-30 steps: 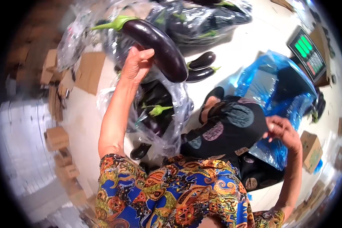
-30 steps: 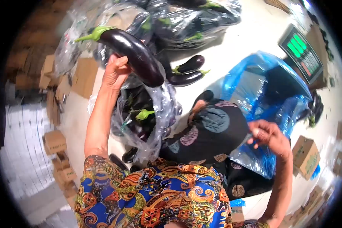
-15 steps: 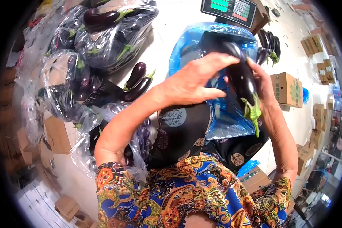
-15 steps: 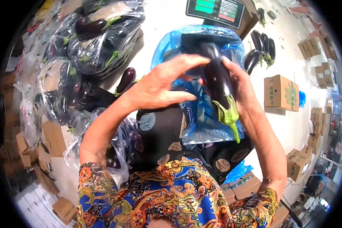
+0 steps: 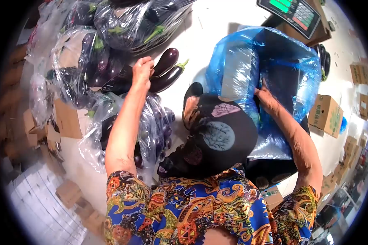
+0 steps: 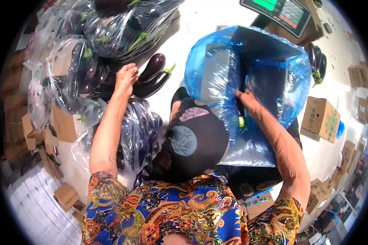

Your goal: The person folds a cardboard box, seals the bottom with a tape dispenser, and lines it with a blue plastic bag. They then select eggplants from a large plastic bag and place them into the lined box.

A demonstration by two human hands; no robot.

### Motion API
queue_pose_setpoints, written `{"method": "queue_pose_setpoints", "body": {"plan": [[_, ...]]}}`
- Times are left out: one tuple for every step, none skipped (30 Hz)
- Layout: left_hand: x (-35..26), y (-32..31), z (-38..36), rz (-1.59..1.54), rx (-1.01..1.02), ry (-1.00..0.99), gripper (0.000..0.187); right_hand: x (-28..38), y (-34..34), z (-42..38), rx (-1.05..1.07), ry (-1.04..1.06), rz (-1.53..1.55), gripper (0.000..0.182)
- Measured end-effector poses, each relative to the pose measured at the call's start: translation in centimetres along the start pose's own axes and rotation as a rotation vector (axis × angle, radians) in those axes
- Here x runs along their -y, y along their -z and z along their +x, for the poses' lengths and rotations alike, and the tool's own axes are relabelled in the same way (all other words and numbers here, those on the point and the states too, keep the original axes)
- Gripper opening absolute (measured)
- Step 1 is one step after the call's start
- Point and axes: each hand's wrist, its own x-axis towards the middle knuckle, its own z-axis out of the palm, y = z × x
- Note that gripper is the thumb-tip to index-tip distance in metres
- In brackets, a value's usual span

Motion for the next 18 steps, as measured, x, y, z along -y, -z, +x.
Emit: {"method": "queue_pose_setpoints", "body": {"plan": [[0.0,0.6,0.6,0.068,-0.026,-0.010,0.029,-0.3,0.3,0.1,0.009,0.006,-0.078,0.081],[-0.1,1.2,1.0,0.133,-0.055,-0.018,0.030,-0.7,0.3,-0.1,0.021,0.012,-0.160,0.072],[0.2,1.4,1.3,0.196,0.005,-0.039,0.031,-1.1,0.6,-0.5,0.036,0.018,-0.242,0.064],[0.5,1.4,1.4,0.261,0.066,-0.054,0.032,-4.2,1.8,0.3,0.131,0.073,0.064,0.053],[1.4,1.5,1.7,0.284,0.161,-0.073,0.036,-7.4,3.2,1.2,0.244,0.098,0.373,0.043],[1.2,1.3,0.5,0.360,0.228,-0.098,0.041,-7.3,2.8,1.0,0.165,-0.015,0.333,0.040],[0.9,0.4,-0.6,0.520,0.273,-0.235,0.045,-7.1,2.4,0.8,0.088,-0.131,0.301,0.038],[1.8,-0.2,-0.9,0.650,0.295,-0.250,0.050,-4.1,0.7,-1.0,0.055,-0.107,0.163,0.039],[2.8,-0.9,-1.5,0.859,0.257,-0.384,0.050,-2.5,-0.8,-2.4,0.015,-0.084,0.028,0.040],[3.7,-1.7,-1.4,1.037,0.324,-0.341,0.056,-3.2,-1.6,-2.3,-0.001,-0.091,0.126,0.041],[4.5,-2.6,-1.8,1.185,0.293,-0.350,0.059,-4.2,-2.2,-1.6,-0.022,-0.086,0.225,0.042],[5.5,-3.3,-2.2,1.333,0.266,-0.360,0.062,-4.8,-2.9,-1.5,-0.048,-0.083,0.328,0.043],[7.5,-3.4,-2.1,1.380,0.220,-0.415,0.065,-6.5,-2.1,-1.6,-0.038,-0.059,0.266,0.042],[10.1,-3.8,-0.8,1.431,0.158,-0.465,0.067,-9.2,0.2,-0.6,0.031,0.046,-0.008,0.042],[12.0,-4.2,0.1,1.445,0.091,-0.524,0.068,-12.5,3.6,0.6,0.067,0.267,-0.538,0.041],[12.1,-5.0,0.4,1.470,0.053,-0.474,0.069,-15.8,7.1,2.0,0.048,0.565,-1.141,0.042],[12.5,-5.2,0.2,1.439,0.014,-0.496,0.065,-18.4,10.1,3.5,0.062,0.841,-1.510,0.042],[12.2,-5.0,-0.6,1.324,0.074,-0.497,0.059,-16.1,8.2,2.8,0.061,0.666,-1.265,0.033]]}}
